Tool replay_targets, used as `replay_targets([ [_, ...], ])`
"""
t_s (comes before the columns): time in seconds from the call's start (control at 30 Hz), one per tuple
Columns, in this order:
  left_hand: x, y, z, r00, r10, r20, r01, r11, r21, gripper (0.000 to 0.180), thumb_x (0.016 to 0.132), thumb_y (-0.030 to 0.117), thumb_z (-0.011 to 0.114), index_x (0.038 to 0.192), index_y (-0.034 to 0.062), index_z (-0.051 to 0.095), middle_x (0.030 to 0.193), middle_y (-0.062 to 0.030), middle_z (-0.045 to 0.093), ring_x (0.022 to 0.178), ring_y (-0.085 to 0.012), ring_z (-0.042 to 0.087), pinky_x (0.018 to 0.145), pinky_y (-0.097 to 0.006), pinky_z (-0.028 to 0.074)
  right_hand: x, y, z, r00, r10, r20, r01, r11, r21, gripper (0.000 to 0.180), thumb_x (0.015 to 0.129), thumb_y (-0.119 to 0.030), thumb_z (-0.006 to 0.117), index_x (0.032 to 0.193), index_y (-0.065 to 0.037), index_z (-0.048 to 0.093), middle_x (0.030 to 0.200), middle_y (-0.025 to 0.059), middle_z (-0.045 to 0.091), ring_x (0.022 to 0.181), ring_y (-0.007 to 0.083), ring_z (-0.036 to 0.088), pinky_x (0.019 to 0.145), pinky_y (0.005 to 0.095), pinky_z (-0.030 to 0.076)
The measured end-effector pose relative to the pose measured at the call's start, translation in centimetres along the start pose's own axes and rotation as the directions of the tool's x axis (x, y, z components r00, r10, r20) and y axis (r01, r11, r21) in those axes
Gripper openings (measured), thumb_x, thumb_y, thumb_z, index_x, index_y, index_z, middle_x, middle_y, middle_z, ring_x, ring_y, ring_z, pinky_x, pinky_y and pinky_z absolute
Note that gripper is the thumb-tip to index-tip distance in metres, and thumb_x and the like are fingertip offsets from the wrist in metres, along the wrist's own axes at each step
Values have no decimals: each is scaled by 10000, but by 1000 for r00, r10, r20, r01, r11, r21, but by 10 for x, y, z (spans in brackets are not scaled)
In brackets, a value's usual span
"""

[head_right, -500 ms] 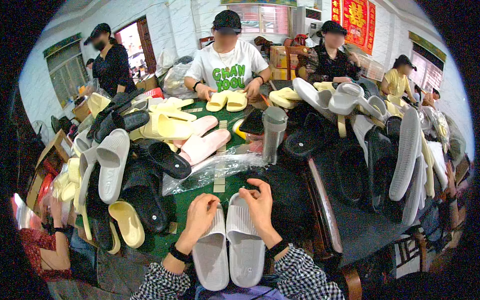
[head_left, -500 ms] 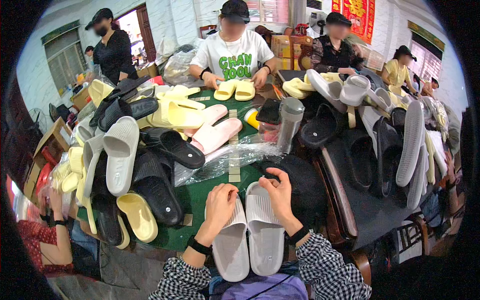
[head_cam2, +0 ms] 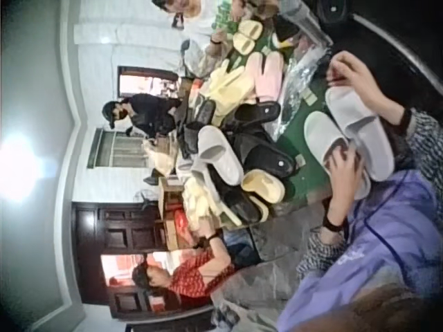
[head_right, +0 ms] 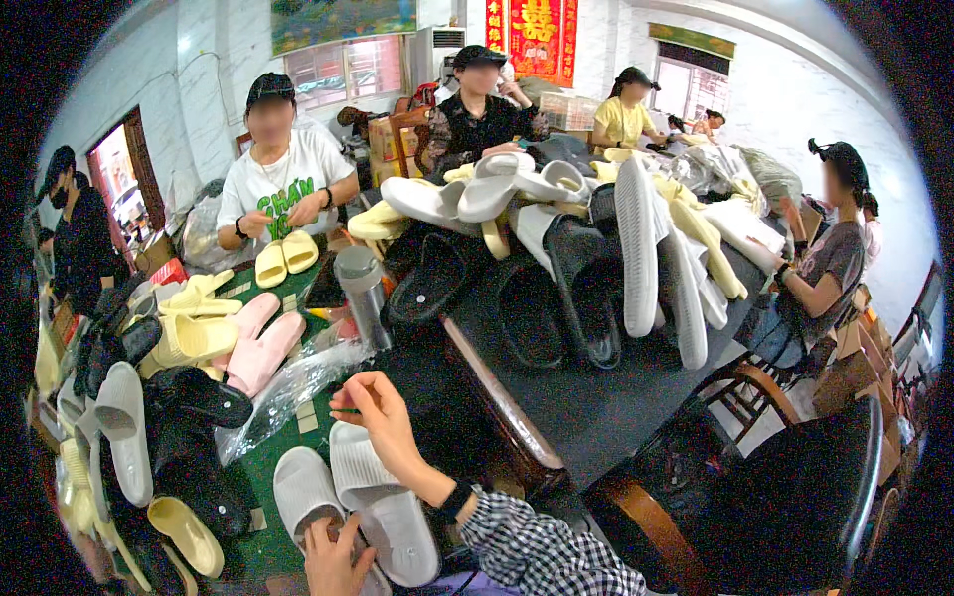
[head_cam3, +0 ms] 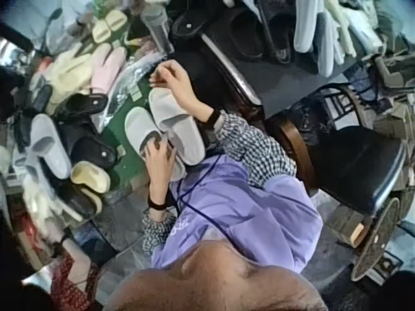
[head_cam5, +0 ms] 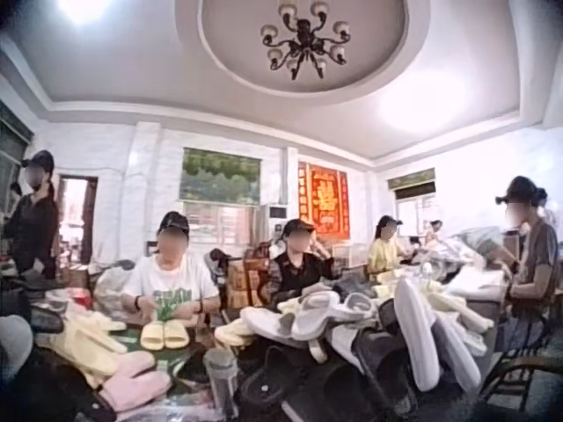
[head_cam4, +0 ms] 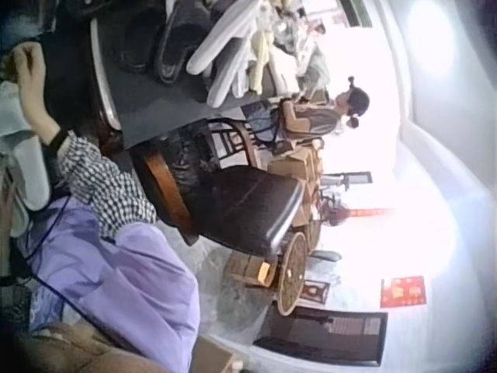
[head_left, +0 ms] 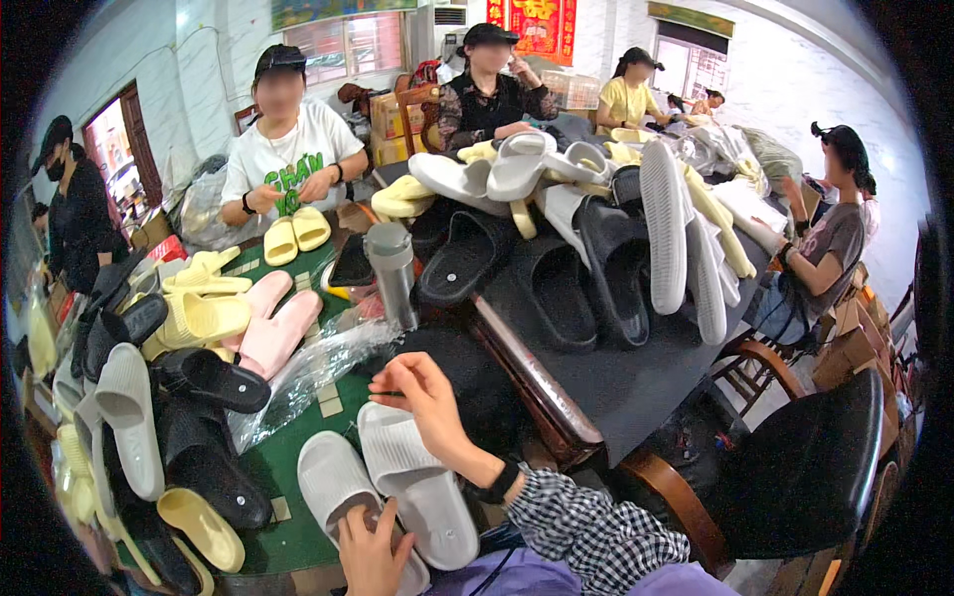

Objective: Checking and organizing rubber sandals at a manufacturing table.

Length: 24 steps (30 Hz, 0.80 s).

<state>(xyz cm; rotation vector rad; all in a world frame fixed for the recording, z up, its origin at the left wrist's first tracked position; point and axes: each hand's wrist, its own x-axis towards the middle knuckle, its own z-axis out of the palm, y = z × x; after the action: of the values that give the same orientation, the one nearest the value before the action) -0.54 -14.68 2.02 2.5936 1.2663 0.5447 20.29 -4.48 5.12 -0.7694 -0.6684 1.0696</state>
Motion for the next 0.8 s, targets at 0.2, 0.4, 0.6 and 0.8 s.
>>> replay_targets([
  [0.2, -2, -10, 12, 996, 70, -51, -68, 997, 43, 582, 827, 273, 725, 1358, 139, 528, 1254, -259, 498, 1079, -455, 501, 867, -532, 449, -70, -115, -24, 787, -617, -18, 599, 770, -217, 99, 1010, -99, 497, 1050, -11, 521, 828, 96, 614, 741, 170, 621, 670, 290, 525],
  [0.4, 0, -12, 7, 990, 126, -61, -125, 992, 19, 572, 859, 320, 675, 1370, 119, 514, 1287, -268, 484, 1085, -458, 491, 869, -530, 448, -134, -230, -91, -173, -953, 248, 395, -298, -869, 208, 1019, -222, 485, 915, -43, 486, 792, 87, 529, 756, 190, 515, 708, 320, 448],
  [0.6, 14, -6, 2, 995, 39, 91, -45, 997, 66, 579, 858, 313, 674, 1360, 81, 500, 1124, -241, 530, 1013, -432, 526, 811, -508, 477, -144, -296, -175, 37, -986, 163, 11, -163, -987, 131, 973, -102, 564, 1065, -20, 607, 911, 58, 607, 801, 139, 547, 721, 260, 444],
  [0.8, 28, -13, 19, 995, 4, 95, -18, 989, 146, 748, 789, 446, 726, 1382, 70, 466, 1032, -210, 515, 875, -379, 595, 679, -455, 524, -68, -324, -254, 468, -880, 77, -202, -192, -960, 315, 899, -189, 664, 1168, -29, 623, 1135, 140, 639, 1073, 266, 600, 947, 357, 449],
])
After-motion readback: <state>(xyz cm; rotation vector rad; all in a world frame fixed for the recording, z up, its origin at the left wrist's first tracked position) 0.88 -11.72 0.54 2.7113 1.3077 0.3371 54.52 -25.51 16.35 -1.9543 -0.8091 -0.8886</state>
